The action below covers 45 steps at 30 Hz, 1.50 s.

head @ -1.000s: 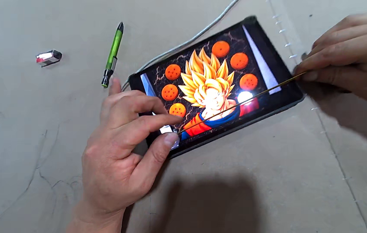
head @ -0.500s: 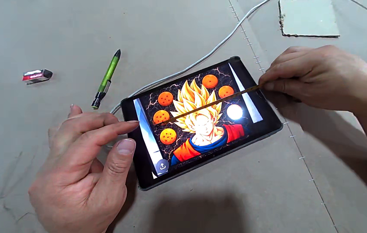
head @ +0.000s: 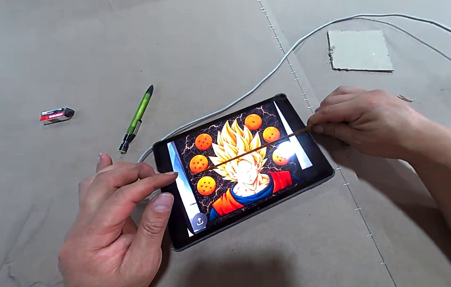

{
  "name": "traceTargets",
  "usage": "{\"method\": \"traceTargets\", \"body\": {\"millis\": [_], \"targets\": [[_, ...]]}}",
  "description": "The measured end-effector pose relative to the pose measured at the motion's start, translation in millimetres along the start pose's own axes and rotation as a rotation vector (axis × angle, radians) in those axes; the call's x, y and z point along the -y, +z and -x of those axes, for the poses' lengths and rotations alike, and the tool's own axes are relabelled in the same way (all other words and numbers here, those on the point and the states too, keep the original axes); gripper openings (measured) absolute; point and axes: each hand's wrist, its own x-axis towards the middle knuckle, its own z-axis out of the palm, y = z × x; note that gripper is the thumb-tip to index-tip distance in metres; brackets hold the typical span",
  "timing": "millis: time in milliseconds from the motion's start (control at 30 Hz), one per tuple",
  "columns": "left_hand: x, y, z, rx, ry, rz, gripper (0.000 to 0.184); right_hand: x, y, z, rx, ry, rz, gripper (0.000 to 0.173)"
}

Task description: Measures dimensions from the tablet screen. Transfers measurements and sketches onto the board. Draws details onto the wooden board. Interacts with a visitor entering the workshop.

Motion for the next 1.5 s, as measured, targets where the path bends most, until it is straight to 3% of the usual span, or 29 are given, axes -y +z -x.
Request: {"method": "traceTargets", "body": {"millis": [1500], "targets": [[-4.0,-0.6,-4.8,0.049,0.001,0.009,0.027,-1.7,3.5,0.1,-0.028,-0.033,0.013,0.024]]}}
